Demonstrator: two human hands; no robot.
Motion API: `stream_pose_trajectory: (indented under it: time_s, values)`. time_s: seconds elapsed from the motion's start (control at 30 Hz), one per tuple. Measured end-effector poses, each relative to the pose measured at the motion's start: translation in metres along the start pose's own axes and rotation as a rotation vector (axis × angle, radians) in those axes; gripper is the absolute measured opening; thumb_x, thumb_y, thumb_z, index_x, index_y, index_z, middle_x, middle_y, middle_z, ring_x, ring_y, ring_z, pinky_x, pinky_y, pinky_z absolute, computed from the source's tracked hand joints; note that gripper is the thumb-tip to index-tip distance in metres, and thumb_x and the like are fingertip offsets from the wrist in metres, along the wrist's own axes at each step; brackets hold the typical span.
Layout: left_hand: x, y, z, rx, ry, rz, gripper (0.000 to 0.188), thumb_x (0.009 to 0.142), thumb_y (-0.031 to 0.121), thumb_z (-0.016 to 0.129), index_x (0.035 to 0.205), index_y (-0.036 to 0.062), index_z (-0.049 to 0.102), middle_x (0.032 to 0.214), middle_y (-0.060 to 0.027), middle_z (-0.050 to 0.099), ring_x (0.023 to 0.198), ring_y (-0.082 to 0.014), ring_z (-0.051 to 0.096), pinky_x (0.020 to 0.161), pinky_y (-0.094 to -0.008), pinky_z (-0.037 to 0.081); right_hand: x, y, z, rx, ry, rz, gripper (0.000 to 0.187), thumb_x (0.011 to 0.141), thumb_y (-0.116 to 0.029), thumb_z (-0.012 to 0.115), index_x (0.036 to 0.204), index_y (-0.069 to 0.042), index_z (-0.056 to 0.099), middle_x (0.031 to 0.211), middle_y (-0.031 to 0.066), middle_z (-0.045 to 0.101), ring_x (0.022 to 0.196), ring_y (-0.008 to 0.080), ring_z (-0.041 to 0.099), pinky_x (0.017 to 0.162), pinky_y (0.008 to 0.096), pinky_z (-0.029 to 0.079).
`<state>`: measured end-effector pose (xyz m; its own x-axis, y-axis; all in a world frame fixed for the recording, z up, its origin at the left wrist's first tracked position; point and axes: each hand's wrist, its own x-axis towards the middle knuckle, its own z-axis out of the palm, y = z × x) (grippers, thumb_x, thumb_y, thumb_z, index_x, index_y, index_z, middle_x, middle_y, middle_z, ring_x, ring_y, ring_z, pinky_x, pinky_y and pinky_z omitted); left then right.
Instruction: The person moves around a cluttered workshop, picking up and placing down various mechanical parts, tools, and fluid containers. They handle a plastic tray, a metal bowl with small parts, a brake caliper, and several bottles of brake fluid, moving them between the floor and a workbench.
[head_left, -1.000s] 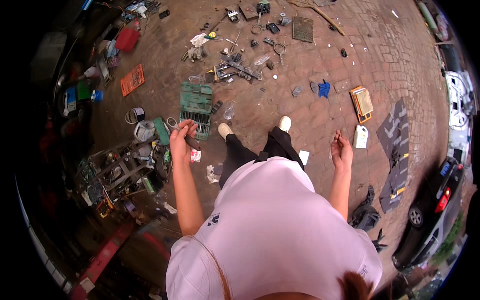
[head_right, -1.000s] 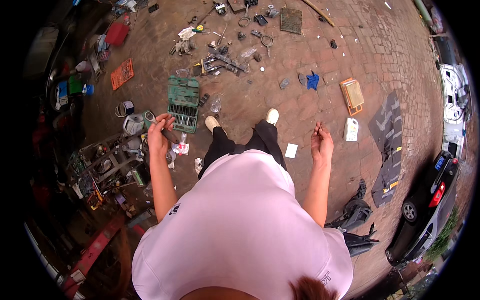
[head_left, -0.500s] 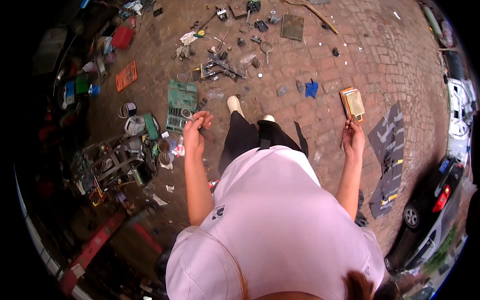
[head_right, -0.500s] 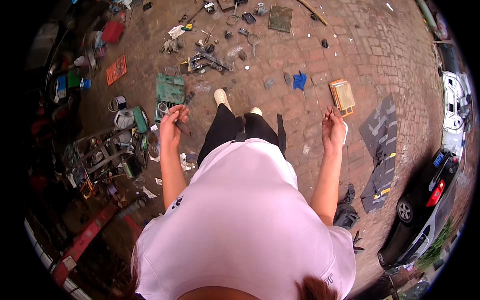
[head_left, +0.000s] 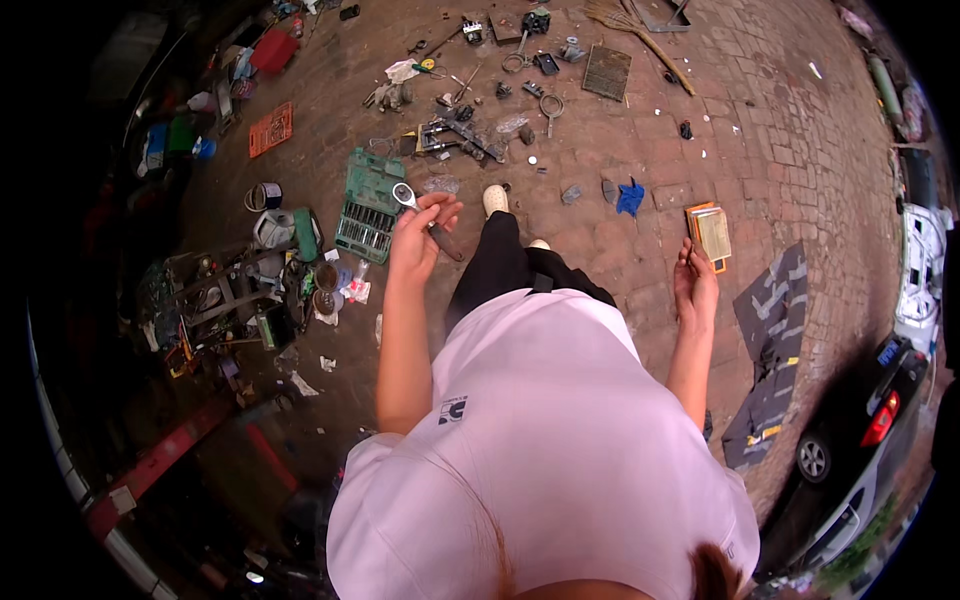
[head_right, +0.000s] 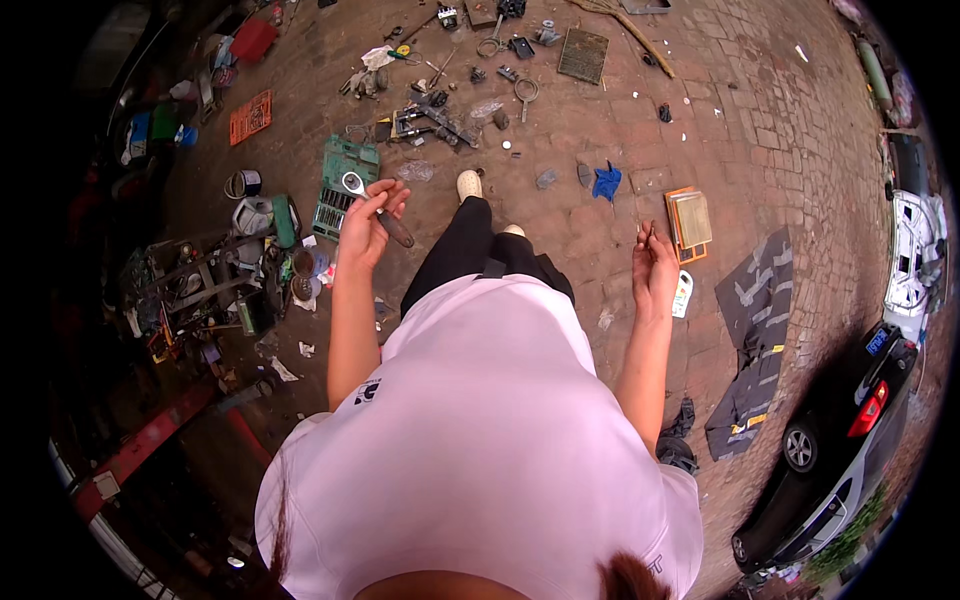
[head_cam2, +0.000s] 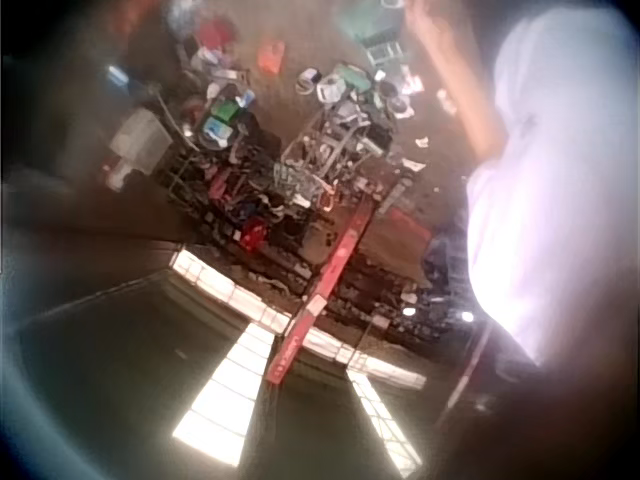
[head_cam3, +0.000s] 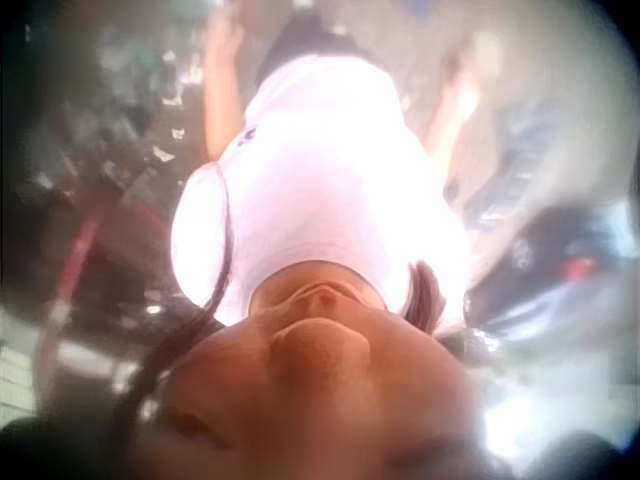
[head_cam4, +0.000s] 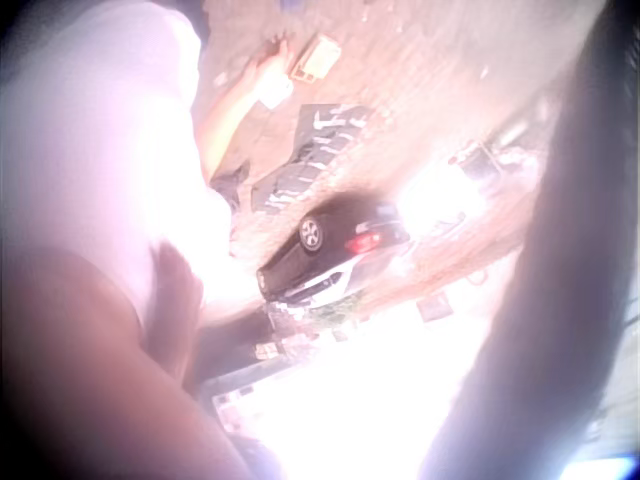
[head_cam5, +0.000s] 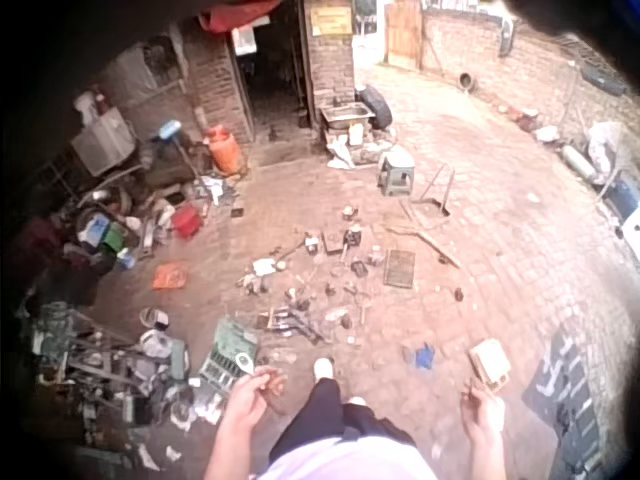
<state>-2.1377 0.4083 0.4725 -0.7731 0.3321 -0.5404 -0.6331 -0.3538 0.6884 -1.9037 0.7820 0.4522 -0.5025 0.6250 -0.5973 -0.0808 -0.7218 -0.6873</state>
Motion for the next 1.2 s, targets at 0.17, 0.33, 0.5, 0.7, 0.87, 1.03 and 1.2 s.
stream_pose_trajectory:
  time_s: [0.17, 0.33, 0.5, 0.7, 0.87, 1.03, 1.2]
  values:
    - [-0.016, 0.004, 0.015, 0.043, -0.090, 0.001, 0.021, 0.088, 0.004, 0.048, 0.106, -0.0037, 0.055, 0.109, -0.0147, 0.059, 0.102, -0.0252, 0.059, 0.082, -0.0306, 0.048, 0.001, 0.012, 0.041, 0.006, -0.078, 0.094, 0.037, 0.090, 0.001, 0.039, 0.125, 0.010, 0.040, 0.117, 0.0161, 0.054, 0.093, 0.0175, 0.058, 0.077, 0.0235, 0.050]
    - [-0.029, 0.001, 0.018, 0.178, -0.085, -0.013, 0.021, 0.088, 0.004, 0.047, 0.106, -0.0037, 0.056, 0.109, -0.0132, 0.059, 0.102, -0.0236, 0.059, 0.082, -0.0302, 0.048, -0.012, 0.041, 0.108, 0.163, -0.350, 0.293, 0.036, 0.091, 0.000, 0.038, 0.125, 0.010, 0.040, 0.124, 0.0201, 0.048, 0.106, 0.0246, 0.055, 0.088, 0.0278, 0.049]
    - [-0.045, -0.002, 0.037, 0.253, -0.108, -0.044, 0.021, 0.088, 0.006, 0.049, 0.104, -0.0011, 0.059, 0.103, -0.0101, 0.062, 0.089, -0.0169, 0.062, 0.073, -0.0250, 0.047, -0.058, 0.050, 0.172, 0.298, -0.581, 0.429, 0.035, 0.091, 0.002, 0.038, 0.124, 0.012, 0.039, 0.129, 0.0223, 0.043, 0.120, 0.0298, 0.046, 0.100, 0.0331, 0.042]
    - [-0.061, -0.002, 0.041, 0.520, -0.114, 0.116, 0.022, 0.088, 0.010, 0.051, 0.105, 0.0017, 0.061, 0.089, -0.0046, 0.064, 0.071, -0.0071, 0.053, 0.064, -0.0223, 0.043, -0.102, 0.068, 0.201, 0.037, -0.696, 0.389, 0.041, 0.087, 0.005, 0.048, 0.127, 0.010, 0.038, 0.126, 0.0200, 0.047, 0.120, 0.0286, 0.046, 0.102, 0.0325, 0.041]
    - [-0.091, 0.013, -0.004, 0.703, 0.032, 0.413, 0.027, 0.085, 0.012, 0.055, 0.110, 0.0003, 0.058, 0.084, -0.0077, 0.066, 0.076, -0.0150, 0.062, 0.070, -0.0265, 0.046, -0.136, 0.109, 0.235, -0.256, -0.811, 0.406, 0.038, 0.087, 0.004, 0.050, 0.124, 0.008, 0.042, 0.118, 0.0164, 0.052, 0.110, 0.0253, 0.054, 0.095, 0.0283, 0.046]
    - [-0.150, 0.035, -0.083, 0.489, 0.215, 0.490, 0.029, 0.085, 0.006, 0.056, 0.113, -0.0019, 0.057, 0.092, -0.0081, 0.066, 0.084, -0.0125, 0.061, 0.075, -0.0259, 0.047, -0.185, 0.194, 0.276, -0.413, -0.858, 0.426, 0.026, 0.088, -0.001, 0.052, 0.114, 0.005, 0.049, 0.109, 0.0130, 0.057, 0.103, 0.0218, 0.057, 0.093, 0.0291, 0.048]
    - [-0.196, 0.024, -0.190, 0.364, 0.468, 0.516, 0.027, 0.080, 0.007, 0.061, 0.105, -0.0019, 0.056, 0.092, -0.0148, 0.065, 0.083, -0.0224, 0.064, 0.074, -0.0312, 0.049, -0.261, 0.306, 0.302, -0.553, -0.926, 0.549, 0.013, 0.091, -0.007, 0.050, 0.101, 0.001, 0.054, 0.101, 0.0105, 0.060, 0.092, 0.0180, 0.061, 0.087, 0.0312, 0.051]
